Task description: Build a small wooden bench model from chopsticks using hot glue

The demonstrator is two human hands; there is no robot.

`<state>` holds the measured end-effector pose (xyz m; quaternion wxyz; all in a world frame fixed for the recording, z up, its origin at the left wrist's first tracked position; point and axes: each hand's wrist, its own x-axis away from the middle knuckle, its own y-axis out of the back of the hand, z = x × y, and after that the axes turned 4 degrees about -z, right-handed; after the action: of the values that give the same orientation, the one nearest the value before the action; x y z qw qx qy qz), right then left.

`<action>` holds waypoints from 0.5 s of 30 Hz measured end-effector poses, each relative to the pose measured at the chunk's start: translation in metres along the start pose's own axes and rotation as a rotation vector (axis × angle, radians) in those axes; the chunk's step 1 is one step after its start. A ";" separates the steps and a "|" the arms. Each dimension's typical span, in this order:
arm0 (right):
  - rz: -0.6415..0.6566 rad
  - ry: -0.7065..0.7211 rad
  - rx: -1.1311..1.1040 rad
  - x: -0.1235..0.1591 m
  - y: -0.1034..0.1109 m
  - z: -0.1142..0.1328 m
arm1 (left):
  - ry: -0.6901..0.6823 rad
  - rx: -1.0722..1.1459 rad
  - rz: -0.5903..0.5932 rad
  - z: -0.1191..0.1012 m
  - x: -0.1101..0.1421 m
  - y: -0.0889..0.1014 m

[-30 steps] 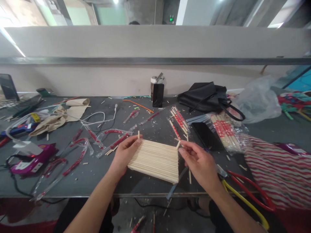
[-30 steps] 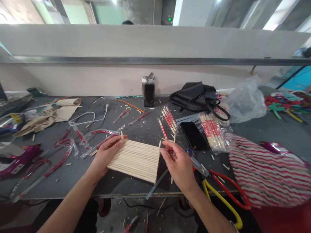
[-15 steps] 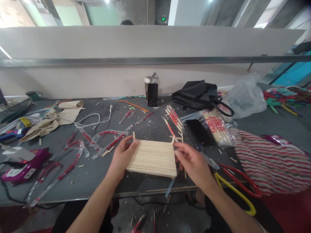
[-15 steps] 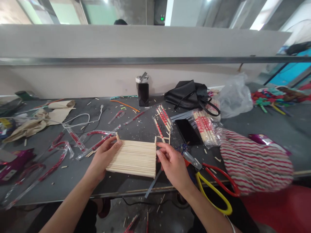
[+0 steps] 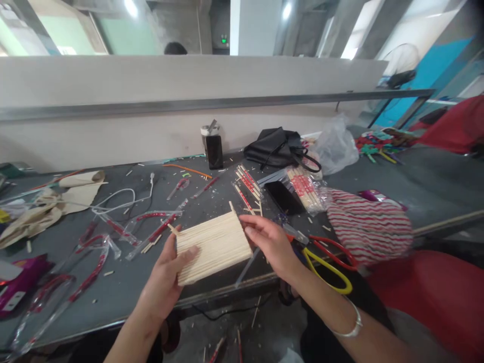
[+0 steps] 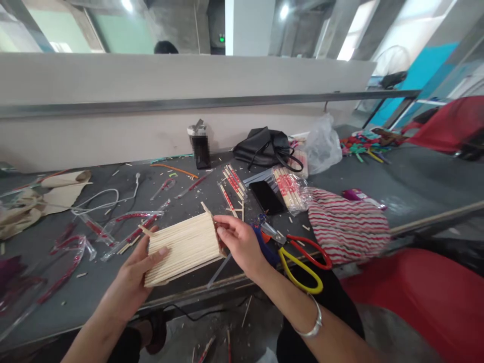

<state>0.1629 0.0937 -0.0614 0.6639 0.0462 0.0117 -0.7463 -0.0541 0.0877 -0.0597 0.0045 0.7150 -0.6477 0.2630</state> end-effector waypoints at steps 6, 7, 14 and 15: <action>-0.062 0.155 0.099 0.021 0.029 0.032 | -0.062 0.165 0.048 -0.001 0.004 0.007; -0.150 0.197 0.244 0.027 0.044 0.030 | -0.083 0.196 0.048 -0.003 0.005 0.010; -0.181 0.330 1.147 0.057 0.168 -0.060 | -0.096 0.350 0.004 -0.008 0.008 0.017; -0.113 0.341 1.166 0.059 0.177 -0.071 | -0.092 0.362 0.006 -0.008 0.008 0.016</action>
<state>0.3359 0.0199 -0.1296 0.4774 0.5202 -0.2903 -0.6459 -0.0717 0.0799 -0.0554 -0.1548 0.7134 -0.5916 0.3422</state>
